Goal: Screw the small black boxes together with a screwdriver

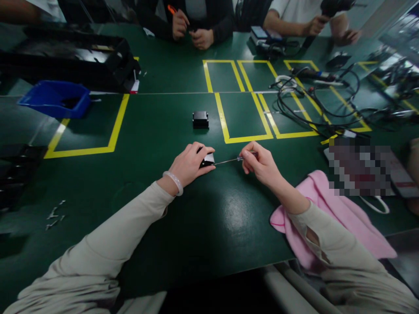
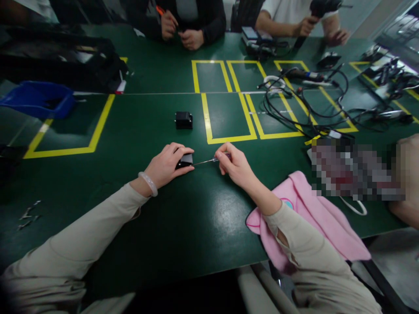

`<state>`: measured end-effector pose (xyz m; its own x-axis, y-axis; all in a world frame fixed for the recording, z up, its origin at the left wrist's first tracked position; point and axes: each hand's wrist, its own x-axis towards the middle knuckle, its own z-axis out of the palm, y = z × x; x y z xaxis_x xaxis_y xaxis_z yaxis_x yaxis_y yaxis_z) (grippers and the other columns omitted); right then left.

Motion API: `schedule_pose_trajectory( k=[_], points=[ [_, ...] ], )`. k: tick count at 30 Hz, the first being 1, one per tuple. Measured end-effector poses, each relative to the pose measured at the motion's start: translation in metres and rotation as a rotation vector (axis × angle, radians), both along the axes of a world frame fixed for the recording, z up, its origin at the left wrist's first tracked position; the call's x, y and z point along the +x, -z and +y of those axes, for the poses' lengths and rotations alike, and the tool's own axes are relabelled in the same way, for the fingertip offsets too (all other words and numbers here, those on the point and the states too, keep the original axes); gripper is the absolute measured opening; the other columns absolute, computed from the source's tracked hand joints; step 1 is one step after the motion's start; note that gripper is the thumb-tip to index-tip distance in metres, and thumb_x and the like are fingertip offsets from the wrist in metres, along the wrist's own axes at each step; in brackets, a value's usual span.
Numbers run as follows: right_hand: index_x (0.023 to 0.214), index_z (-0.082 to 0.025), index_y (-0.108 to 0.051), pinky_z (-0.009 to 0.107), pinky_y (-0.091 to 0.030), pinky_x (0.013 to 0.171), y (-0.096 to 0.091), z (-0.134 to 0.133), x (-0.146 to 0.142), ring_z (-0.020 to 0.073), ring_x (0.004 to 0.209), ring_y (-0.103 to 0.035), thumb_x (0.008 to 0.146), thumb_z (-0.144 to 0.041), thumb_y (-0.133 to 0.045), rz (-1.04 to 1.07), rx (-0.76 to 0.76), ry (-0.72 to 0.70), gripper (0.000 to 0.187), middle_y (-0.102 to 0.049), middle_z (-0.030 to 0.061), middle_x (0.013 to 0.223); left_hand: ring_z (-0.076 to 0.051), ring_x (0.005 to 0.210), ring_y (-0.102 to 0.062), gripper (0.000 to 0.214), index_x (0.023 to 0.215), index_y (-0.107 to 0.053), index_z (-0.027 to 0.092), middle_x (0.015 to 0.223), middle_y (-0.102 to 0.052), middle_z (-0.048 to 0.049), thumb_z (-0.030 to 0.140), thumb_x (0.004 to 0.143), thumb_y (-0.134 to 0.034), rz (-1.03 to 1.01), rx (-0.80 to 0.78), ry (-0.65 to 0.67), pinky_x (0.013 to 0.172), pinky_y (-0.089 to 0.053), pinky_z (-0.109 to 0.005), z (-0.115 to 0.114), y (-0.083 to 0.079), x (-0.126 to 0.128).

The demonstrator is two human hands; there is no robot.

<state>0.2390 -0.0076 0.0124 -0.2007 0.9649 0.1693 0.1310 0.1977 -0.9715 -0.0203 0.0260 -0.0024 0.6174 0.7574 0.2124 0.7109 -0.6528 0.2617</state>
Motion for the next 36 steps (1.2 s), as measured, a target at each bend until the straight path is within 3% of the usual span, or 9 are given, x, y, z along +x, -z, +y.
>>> schedule_pose_trajectory(
  k=[6,13,19,25,32,36],
  points=[
    [0.093,-0.023,-0.052,0.027,-0.044,0.056,-0.0061,-0.0042,-0.0014,0.0104,0.055,-0.056,0.1,-0.05,-0.061,-0.004,0.057,-0.075,0.029,-0.058,-0.0059,0.063,-0.028,0.11,-0.057,0.047,0.134,-0.054,0.021,0.123,-0.057,-0.0123,0.046,0.096,-0.066,-0.012,-0.007,-0.005,0.094,-0.053,-0.044,0.0,0.0002,-0.0004],
    [0.089,-0.023,-0.054,0.027,-0.033,0.048,-0.001,-0.0027,0.0023,0.0094,0.045,-0.042,0.103,-0.053,-0.052,-0.094,0.06,0.022,0.034,-0.046,-0.0082,0.054,-0.028,0.11,-0.057,0.047,0.134,-0.054,0.023,0.122,-0.057,-0.0111,0.046,0.095,-0.066,-0.025,-0.009,-0.005,0.095,-0.053,-0.044,0.0005,-0.0002,-0.0004],
    [0.102,-0.023,-0.053,0.028,-0.041,0.056,-0.0004,-0.0022,0.0041,0.011,0.052,-0.053,0.103,-0.044,-0.056,-0.072,0.051,-0.032,0.021,-0.055,-0.0072,0.061,-0.029,0.11,-0.057,0.048,0.134,-0.054,0.019,0.123,-0.057,-0.0134,0.046,0.096,-0.065,0.001,-0.012,-0.004,0.094,-0.054,-0.045,0.0007,0.0004,-0.0003],
    [0.095,-0.025,-0.05,0.027,-0.028,0.046,0.0013,-0.0017,0.0039,0.01,0.045,-0.039,0.103,-0.047,-0.056,-0.13,0.038,0.031,0.024,-0.043,-0.0096,0.054,-0.027,0.109,-0.058,0.047,0.134,-0.053,0.022,0.122,-0.057,-0.0113,0.046,0.095,-0.066,-0.009,0.009,-0.003,0.095,-0.054,-0.044,0.0011,0.001,-0.0003],
    [0.101,-0.024,-0.052,0.027,-0.037,0.053,-0.0048,-0.0043,0.0026,0.0103,0.054,-0.049,0.102,-0.043,-0.057,-0.117,0.108,-0.023,0.02,-0.051,-0.006,0.069,-0.029,0.11,-0.057,0.048,0.134,-0.054,0.02,0.124,-0.057,-0.0135,0.046,0.096,-0.065,-0.018,0.001,0.006,0.095,-0.053,-0.045,0.0009,0.0016,-0.0007],
    [0.094,-0.023,-0.053,0.028,-0.037,0.054,-0.0051,-0.0054,0.0018,0.0101,0.053,-0.049,0.102,-0.043,-0.058,-0.149,0.12,0.0,0.022,-0.052,-0.0061,0.065,-0.028,0.11,-0.057,0.047,0.134,-0.054,0.02,0.123,-0.057,-0.0131,0.047,0.096,-0.064,-0.011,0.005,0.003,0.095,-0.053,-0.045,0.0011,0.0017,-0.0005]
  ],
)
